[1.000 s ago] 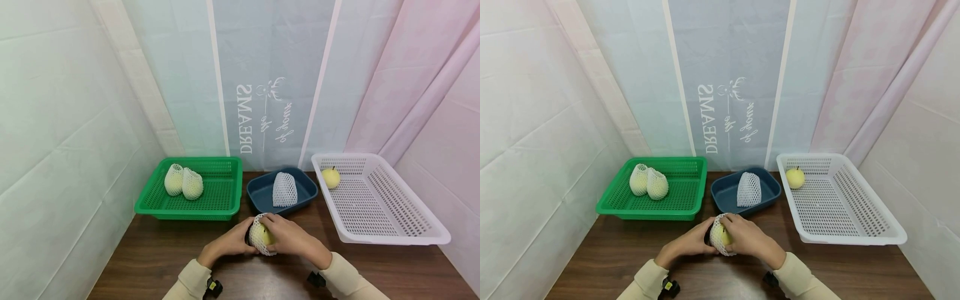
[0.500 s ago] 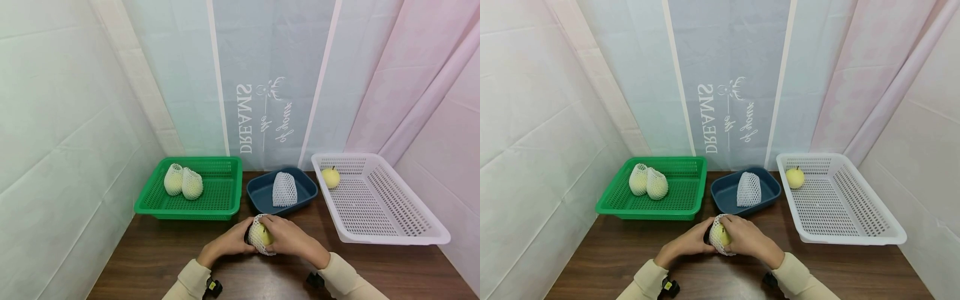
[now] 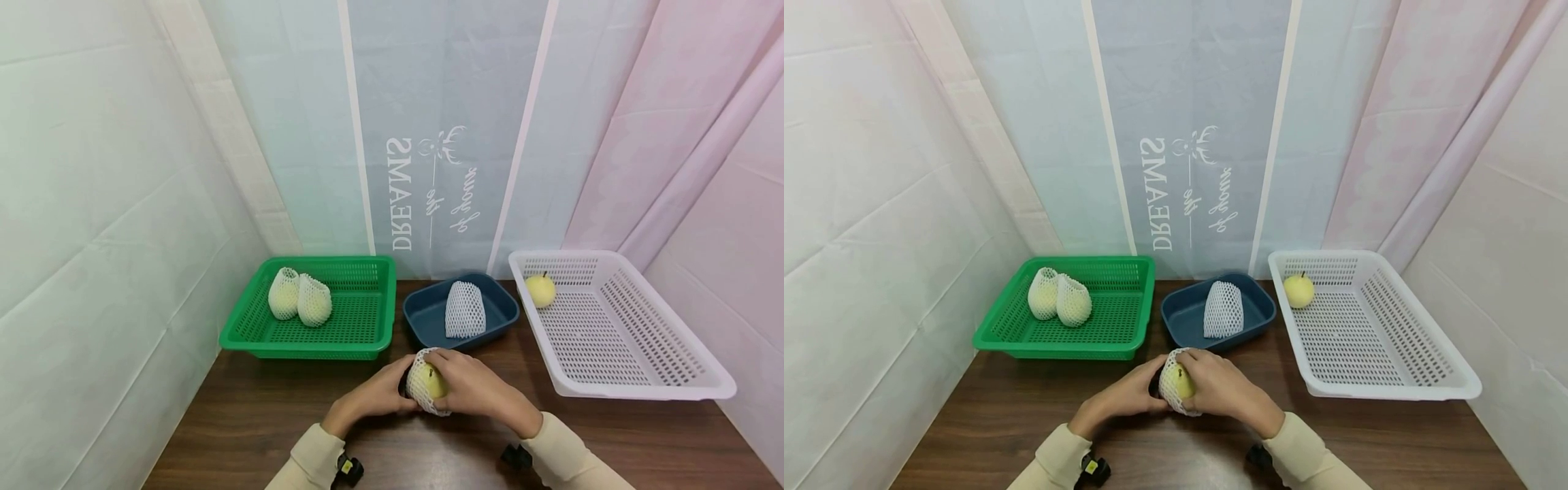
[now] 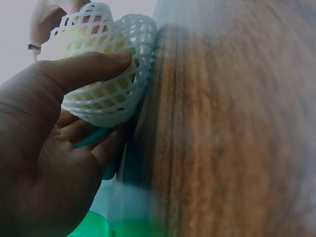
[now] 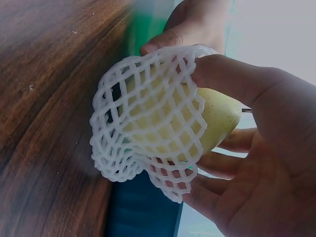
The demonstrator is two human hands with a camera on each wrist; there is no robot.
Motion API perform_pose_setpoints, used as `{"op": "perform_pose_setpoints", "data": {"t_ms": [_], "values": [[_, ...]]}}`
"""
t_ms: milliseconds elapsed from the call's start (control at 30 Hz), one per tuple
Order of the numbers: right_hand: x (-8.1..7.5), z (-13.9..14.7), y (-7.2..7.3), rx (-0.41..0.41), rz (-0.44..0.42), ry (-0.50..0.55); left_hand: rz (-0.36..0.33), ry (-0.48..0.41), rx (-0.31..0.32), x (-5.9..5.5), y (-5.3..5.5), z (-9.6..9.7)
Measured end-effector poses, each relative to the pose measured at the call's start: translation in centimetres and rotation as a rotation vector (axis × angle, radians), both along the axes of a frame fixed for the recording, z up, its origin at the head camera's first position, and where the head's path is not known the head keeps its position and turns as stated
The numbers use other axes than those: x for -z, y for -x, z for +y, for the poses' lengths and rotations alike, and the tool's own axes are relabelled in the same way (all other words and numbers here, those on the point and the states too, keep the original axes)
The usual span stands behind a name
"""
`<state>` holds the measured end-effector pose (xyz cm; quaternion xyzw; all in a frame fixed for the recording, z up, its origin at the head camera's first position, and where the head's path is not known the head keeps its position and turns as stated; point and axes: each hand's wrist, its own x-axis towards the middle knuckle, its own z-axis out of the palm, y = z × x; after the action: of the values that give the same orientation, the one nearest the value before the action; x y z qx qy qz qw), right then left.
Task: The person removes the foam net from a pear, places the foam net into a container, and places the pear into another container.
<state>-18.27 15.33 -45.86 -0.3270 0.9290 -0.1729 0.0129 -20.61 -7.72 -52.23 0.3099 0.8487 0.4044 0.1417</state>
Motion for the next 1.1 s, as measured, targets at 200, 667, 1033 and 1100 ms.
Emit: {"op": "perform_pose_setpoints", "data": {"t_ms": [200,667,1033,1100], "values": [[-0.2,0.2,0.1,-0.01,0.017,0.028,0.026,-0.006,0.005,0.0,0.0,0.0],[-0.8,0.7,0.4,-0.023,0.008,0.106,0.042,-0.013,-0.02,-0.3,0.1,-0.1],[-1.4,0.8,0.6,-0.007,0.033,0.13,0.048,-0.065,-0.063,-0.6,0.0,0.0],[-1.4,0.9,0.6,-0.008,0.056,0.13,0.066,-0.066,-0.077,-0.6,0.0,0.0]]}}
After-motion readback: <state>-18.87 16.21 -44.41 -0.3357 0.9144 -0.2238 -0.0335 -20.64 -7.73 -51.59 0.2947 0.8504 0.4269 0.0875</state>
